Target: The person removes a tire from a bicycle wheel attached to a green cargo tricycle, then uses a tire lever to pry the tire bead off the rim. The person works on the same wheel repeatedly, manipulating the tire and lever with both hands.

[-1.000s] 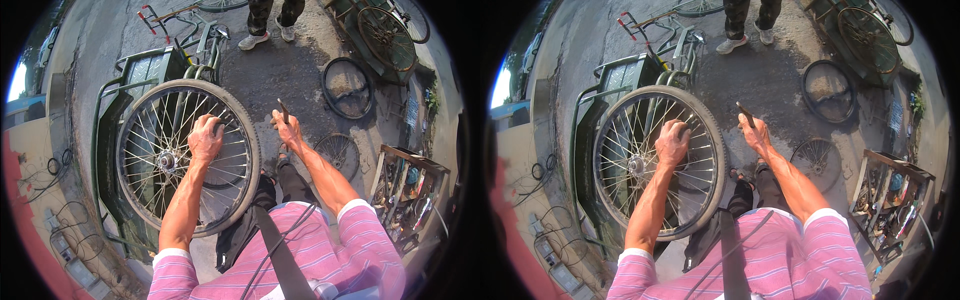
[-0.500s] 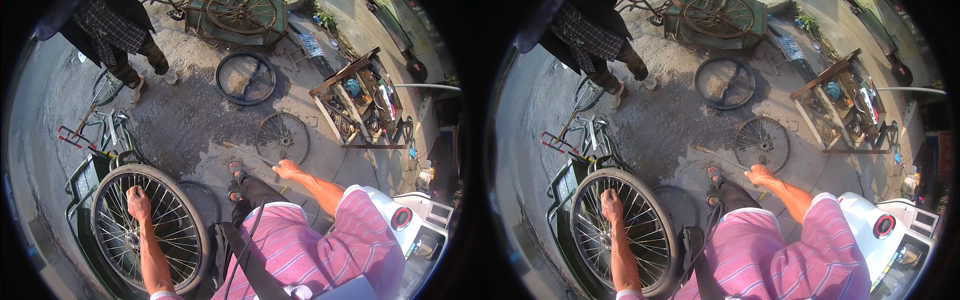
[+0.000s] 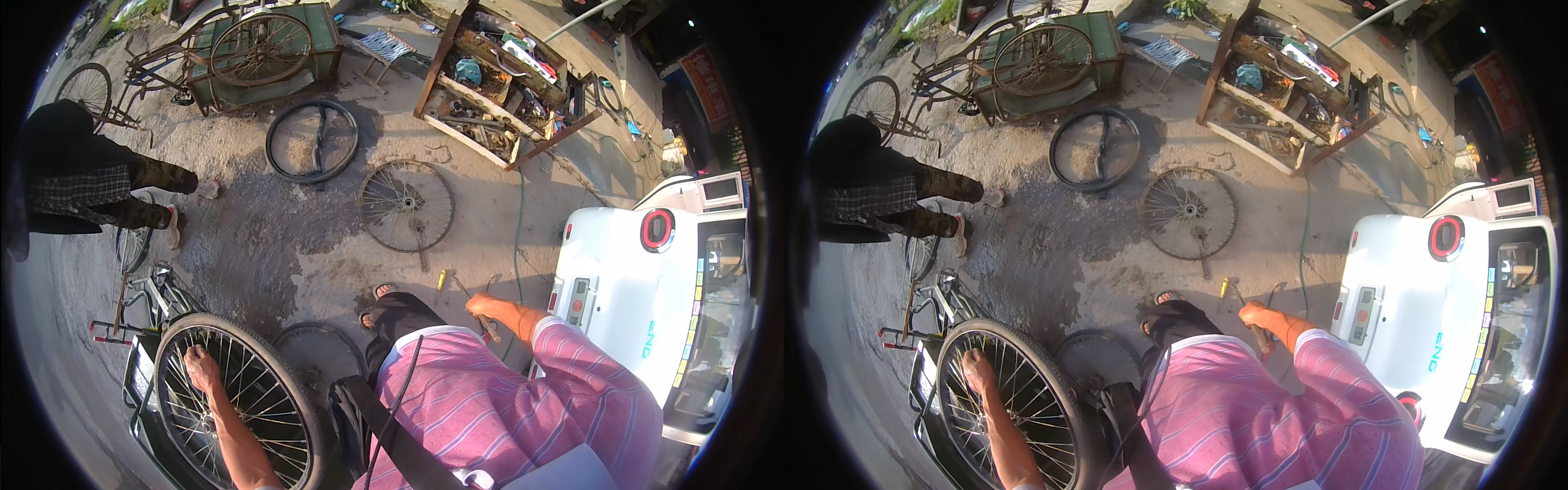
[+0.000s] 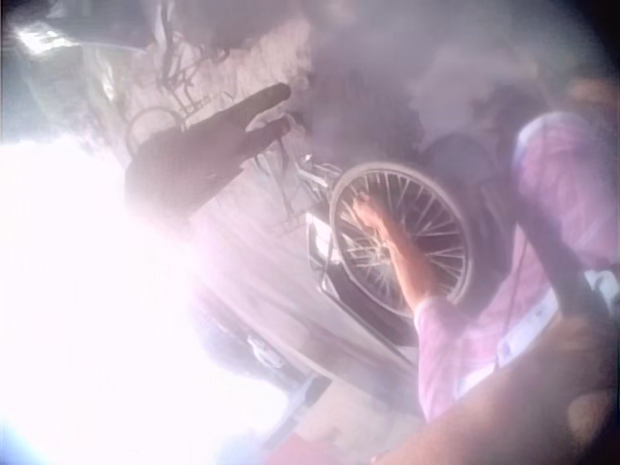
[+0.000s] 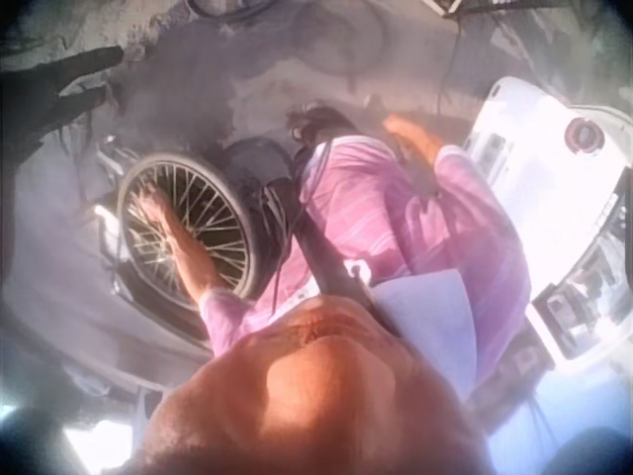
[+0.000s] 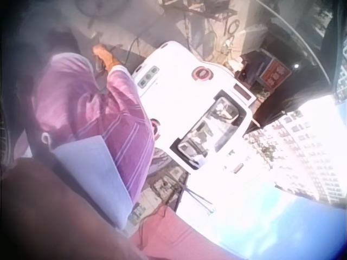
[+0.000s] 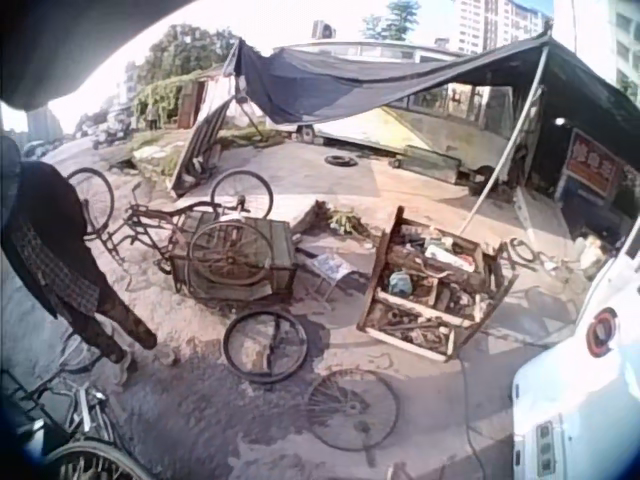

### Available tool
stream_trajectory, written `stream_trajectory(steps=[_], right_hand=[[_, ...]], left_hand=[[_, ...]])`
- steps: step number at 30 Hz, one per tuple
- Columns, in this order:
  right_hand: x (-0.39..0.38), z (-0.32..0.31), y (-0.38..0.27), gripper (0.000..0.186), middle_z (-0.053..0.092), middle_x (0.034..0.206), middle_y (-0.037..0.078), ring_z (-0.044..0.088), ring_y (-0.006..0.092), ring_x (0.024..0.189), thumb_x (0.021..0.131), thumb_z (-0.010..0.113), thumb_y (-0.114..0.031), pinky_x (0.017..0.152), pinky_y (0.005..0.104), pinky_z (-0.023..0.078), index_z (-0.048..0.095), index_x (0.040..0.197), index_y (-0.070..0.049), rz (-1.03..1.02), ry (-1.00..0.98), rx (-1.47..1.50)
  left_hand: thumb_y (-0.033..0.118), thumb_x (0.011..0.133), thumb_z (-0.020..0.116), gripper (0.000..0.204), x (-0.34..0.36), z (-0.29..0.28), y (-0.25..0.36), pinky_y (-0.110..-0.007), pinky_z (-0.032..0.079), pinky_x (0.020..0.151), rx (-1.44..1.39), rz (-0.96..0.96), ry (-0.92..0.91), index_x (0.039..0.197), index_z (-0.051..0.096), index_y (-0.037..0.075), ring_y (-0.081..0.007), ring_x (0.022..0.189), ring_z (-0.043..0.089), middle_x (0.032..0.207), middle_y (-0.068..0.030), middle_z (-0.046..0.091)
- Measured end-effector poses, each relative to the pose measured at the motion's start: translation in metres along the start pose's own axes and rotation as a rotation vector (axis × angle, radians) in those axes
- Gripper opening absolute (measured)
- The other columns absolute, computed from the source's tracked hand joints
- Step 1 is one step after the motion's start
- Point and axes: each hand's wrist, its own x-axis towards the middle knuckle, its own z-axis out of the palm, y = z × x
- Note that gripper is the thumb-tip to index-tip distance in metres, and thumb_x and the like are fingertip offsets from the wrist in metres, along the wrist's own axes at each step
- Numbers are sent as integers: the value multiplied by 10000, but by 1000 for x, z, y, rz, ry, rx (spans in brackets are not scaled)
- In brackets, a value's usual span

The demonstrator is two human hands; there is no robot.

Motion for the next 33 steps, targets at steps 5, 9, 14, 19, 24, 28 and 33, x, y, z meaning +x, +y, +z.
stream_trajectory(steps=[5, 9, 14, 19, 24, 28, 33], right_hand=[[-39, -4, 10, 231, 705, 726, 83, 664, 223, 597, 986, 704, -268, 534, 445, 522, 764, 928, -53, 308, 31, 716], [-61, -17, 33, 242, 698, 713, 55, 632, 191, 570, 994, 701, -282, 499, 403, 510, 751, 901, -64, 308, 159, 1028], [-31, -56, 78, 250, 708, 748, 76, 618, 169, 541, 1027, 636, -234, 440, 355, 472, 732, 904, -38, 251, 98, 1185], [77, -75, 116, 290, 677, 645, 116, 618, 204, 512, 1033, 646, -226, 424, 378, 442, 741, 835, -37, 435, 177, 1156], [137, -77, 113, 316, 819, 979, 198, 805, 389, 950, 968, 753, -327, 781, 474, 640, 781, 1142, -64, 356, 528, 753], [205, -55, 170, 476, 777, 1183, 276, 767, 462, 1062, 1032, 675, -344, 921, 537, 615, 633, 1419, -68, 250, 697, 901], [338, 0, 231, 516, 754, 1198, 310, 732, 491, 1132, 1053, 645, -324, 967, 573, 584, 548, 1504, -93, 209, 654, 928]], left_hand=[[380, 1059, 626, 367, -3, -15, -1, -482, 526, 983, 6, 68, -23, 1179, 772, 65, -397, 1127, 703, 1178, -168, 747], [297, 1074, 646, 361, 6, -29, -3, -462, 525, 1032, -221, 180, 117, 1271, 758, 16, -367, 1127, 710, 1199, -183, 748], [173, 1109, 629, 272, -76, -87, 177, -351, 537, 996, -644, 358, 27, 1281, 744, -4, -201, 1094, 710, 1185, -109, 769], [161, 1082, 671, 230, -277, 32, 409, -316, 534, 870, -823, 717, -708, 1240, 728, 3, -155, 954, 650, 1123, -88, 741], [234, 1058, 718, 304, -507, 216, 385, -321, 568, 855, -705, 204, -1495, 1208, 746, -29, -160, 910, 710, 1017, -90, 772], [195, 1061, 699, 265, -592, 255, 373, -327, 587, 851, -550, 76, -1437, 1193, 748, -30, -164, 921, 750, 1041, -114, 804], [115, 1043, 710, 216, -605, 293, 388, -334, 607, 903, -408, 157, -1531, 1204, 738, -26, -188, 1018, 786, 1069, -134, 813]])
